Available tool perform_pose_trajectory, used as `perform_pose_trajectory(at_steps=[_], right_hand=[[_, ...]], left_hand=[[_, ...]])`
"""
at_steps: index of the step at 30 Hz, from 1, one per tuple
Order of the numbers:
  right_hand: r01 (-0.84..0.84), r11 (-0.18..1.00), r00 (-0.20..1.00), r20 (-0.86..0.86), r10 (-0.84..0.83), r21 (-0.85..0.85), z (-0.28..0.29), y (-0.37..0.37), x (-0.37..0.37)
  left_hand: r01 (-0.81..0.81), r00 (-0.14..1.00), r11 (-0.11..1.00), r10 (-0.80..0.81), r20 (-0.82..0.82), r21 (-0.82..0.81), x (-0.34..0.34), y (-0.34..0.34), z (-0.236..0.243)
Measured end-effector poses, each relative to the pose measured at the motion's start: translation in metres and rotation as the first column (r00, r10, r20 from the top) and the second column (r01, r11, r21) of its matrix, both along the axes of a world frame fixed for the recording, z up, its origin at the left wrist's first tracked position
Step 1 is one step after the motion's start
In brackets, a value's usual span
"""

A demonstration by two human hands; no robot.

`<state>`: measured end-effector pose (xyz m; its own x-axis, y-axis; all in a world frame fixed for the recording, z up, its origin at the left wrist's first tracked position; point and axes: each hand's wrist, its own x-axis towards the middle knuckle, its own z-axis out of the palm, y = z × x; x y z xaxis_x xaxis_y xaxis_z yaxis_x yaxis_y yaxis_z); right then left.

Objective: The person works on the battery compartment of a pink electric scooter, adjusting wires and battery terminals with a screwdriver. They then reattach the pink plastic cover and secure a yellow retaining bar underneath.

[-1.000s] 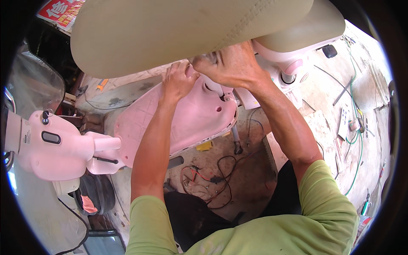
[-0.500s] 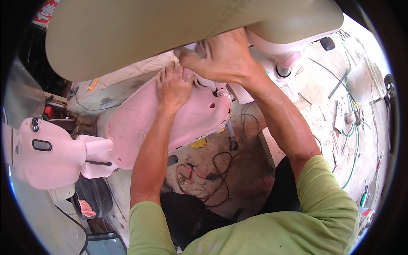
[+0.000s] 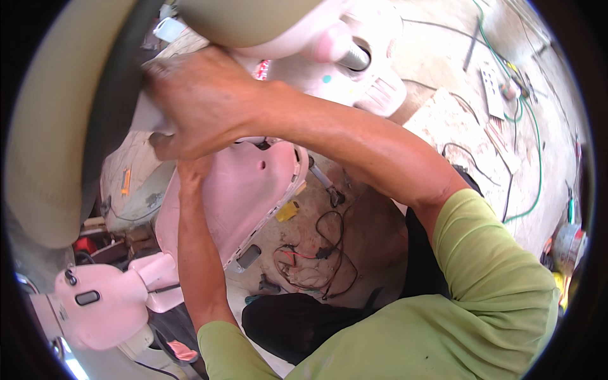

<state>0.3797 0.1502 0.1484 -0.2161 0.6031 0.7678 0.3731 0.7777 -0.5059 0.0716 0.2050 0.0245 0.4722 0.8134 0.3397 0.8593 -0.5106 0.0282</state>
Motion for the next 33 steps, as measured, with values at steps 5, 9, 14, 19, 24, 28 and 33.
perform_pose_trajectory(at_steps=[5,9,14,19,24,28,33], right_hand=[[-0.033,0.999,0.990,-0.135,0.036,0.029,-0.008,0.002,0.002],[-0.032,0.999,0.992,-0.118,0.035,0.027,-0.009,0.003,0.002],[0.007,0.998,0.988,-0.156,0.003,0.062,-0.006,0.002,0.003],[0.114,0.984,0.978,-0.188,-0.087,0.138,-0.010,0.005,-0.004],[-0.068,0.993,0.995,0.069,0.075,-0.099,-0.001,0.005,-0.015],[0.090,0.995,0.995,-0.048,-0.092,-0.046,-0.006,0.006,-0.006],[0.131,0.991,0.991,0.013,-0.130,-0.012,-0.006,0.000,-0.015]], left_hand=[[-0.079,0.993,0.969,0.096,0.062,-0.233,0.008,0.011,0.010],[-0.089,0.996,0.983,0.086,-0.024,-0.162,0.007,0.013,0.005],[-0.156,0.986,0.984,0.150,-0.066,-0.091,0.008,0.012,0.002],[-0.004,0.995,0.976,0.024,-0.092,0.216,0.014,0.009,-0.011],[-0.212,0.945,0.956,0.254,-0.206,0.204,-0.009,-0.011,-0.021],[-0.507,0.862,0.859,0.507,-0.027,-0.072,0.075,-0.035,0.025],[-0.457,0.878,0.889,0.455,0.150,-0.028,0.064,-0.093,0.003]])
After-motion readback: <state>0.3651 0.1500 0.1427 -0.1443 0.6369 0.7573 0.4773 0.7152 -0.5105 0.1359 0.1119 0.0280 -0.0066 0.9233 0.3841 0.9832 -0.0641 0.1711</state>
